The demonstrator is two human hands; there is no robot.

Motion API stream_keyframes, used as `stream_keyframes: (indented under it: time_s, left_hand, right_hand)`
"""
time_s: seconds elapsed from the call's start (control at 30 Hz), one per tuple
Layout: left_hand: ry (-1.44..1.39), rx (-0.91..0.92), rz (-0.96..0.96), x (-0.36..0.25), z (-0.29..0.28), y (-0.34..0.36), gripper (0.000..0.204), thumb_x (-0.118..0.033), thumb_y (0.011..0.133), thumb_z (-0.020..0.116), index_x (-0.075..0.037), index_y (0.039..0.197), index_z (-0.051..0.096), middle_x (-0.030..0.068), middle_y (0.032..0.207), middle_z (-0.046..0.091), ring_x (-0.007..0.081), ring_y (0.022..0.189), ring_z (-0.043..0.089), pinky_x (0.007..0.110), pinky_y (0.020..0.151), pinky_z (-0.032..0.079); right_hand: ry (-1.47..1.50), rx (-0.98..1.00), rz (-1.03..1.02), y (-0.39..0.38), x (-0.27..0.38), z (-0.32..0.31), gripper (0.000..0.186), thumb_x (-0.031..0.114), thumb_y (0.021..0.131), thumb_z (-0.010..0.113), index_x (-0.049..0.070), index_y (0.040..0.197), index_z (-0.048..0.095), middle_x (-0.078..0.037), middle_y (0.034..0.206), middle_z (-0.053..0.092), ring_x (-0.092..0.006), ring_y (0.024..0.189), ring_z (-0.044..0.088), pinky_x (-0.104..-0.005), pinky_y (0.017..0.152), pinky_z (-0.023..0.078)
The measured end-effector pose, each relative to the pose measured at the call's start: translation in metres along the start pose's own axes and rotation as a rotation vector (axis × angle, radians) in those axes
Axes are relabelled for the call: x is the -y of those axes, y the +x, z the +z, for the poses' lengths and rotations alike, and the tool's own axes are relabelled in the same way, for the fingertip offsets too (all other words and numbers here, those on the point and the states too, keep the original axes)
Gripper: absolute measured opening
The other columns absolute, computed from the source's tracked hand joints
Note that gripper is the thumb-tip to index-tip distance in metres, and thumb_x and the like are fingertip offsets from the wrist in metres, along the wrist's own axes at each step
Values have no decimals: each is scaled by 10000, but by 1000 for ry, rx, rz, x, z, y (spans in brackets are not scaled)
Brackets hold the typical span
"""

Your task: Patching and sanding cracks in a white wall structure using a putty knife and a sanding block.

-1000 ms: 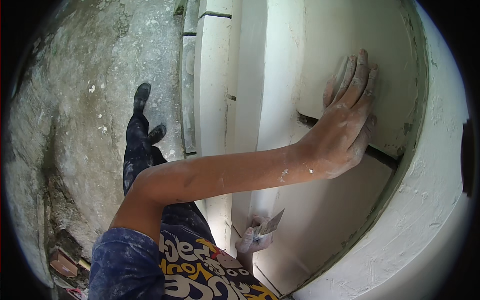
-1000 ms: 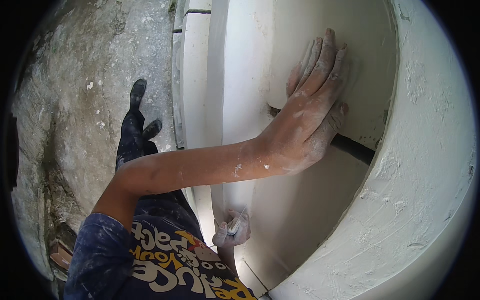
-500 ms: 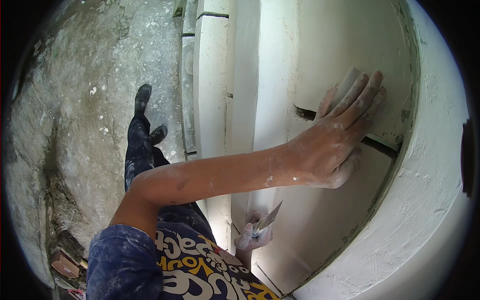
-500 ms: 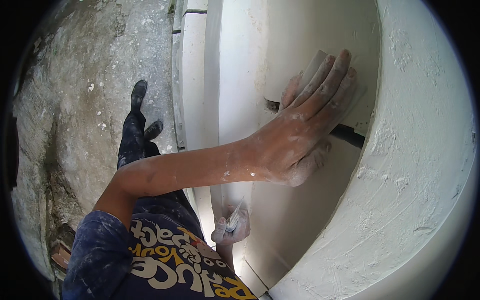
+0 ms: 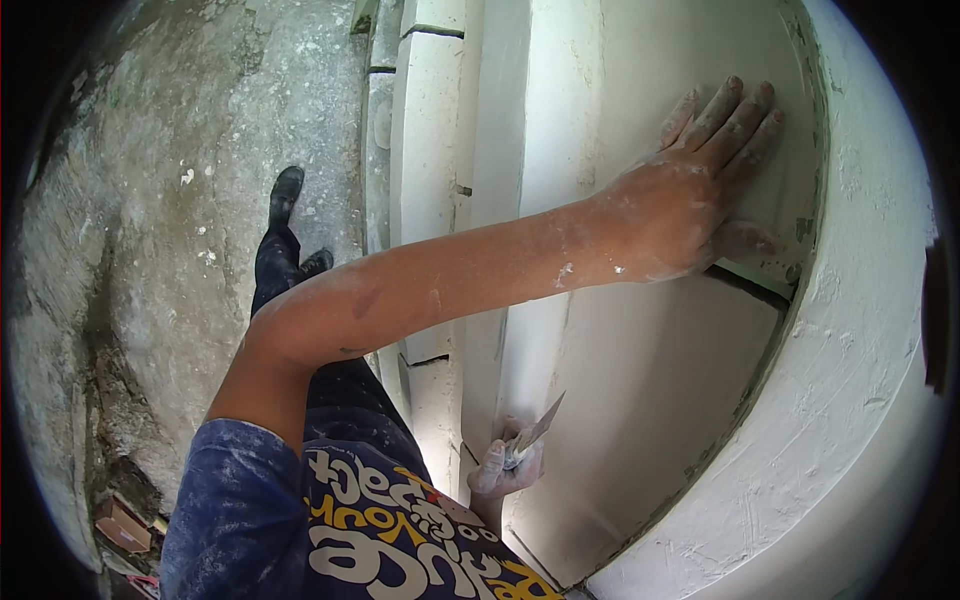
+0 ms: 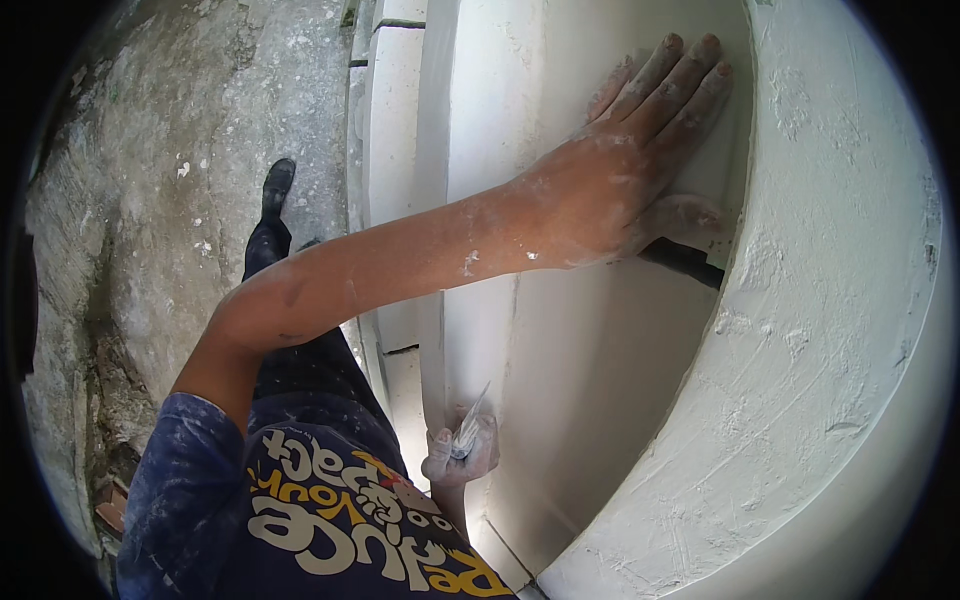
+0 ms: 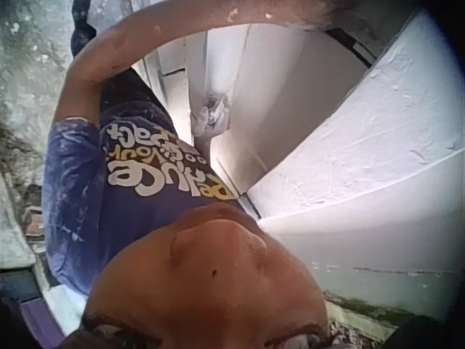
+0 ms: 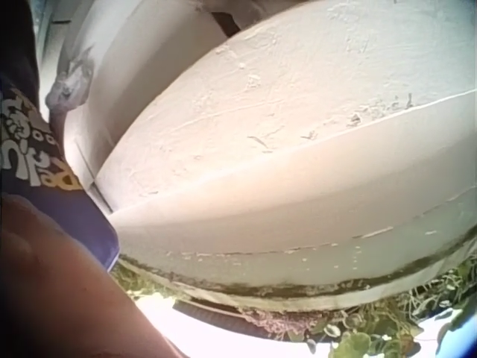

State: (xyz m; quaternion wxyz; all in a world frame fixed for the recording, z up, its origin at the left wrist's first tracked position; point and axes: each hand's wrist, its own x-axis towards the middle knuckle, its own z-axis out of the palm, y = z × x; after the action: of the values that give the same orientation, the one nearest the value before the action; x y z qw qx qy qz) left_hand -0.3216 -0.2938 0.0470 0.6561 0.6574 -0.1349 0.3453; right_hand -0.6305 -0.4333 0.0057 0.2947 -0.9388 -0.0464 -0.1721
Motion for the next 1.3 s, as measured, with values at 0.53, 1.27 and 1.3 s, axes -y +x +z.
stream_keyframes:
  time_s: [0.53,1.27,1.3]
  left_hand:
    - [-21,-154,-24,25,-13,26,860,-311,928,701,98,1546,267,310,1619,228,468,1529,175,605,1239,168]
    - [64,-107,38,21,-19,36,827,-373,938,686,99,1519,334,295,1611,258,459,1509,236,572,1214,279]
    - [62,-108,38,17,-17,24,827,-373,938,686,99,1519,334,295,1611,258,459,1509,236,572,1214,279]
  right_hand:
    - [-32,37,5,4,2,1,391,261,861,620,-118,951,653,-134,762,614,-193,620,560,-299,539,399]
    - [-36,40,-8,3,-1,-1,406,272,874,626,-125,956,645,-112,748,587,-177,606,515,-298,546,378]
    - [-18,31,-10,3,0,0,409,275,881,624,-126,959,643,-105,738,576,-171,598,501,-294,544,368]
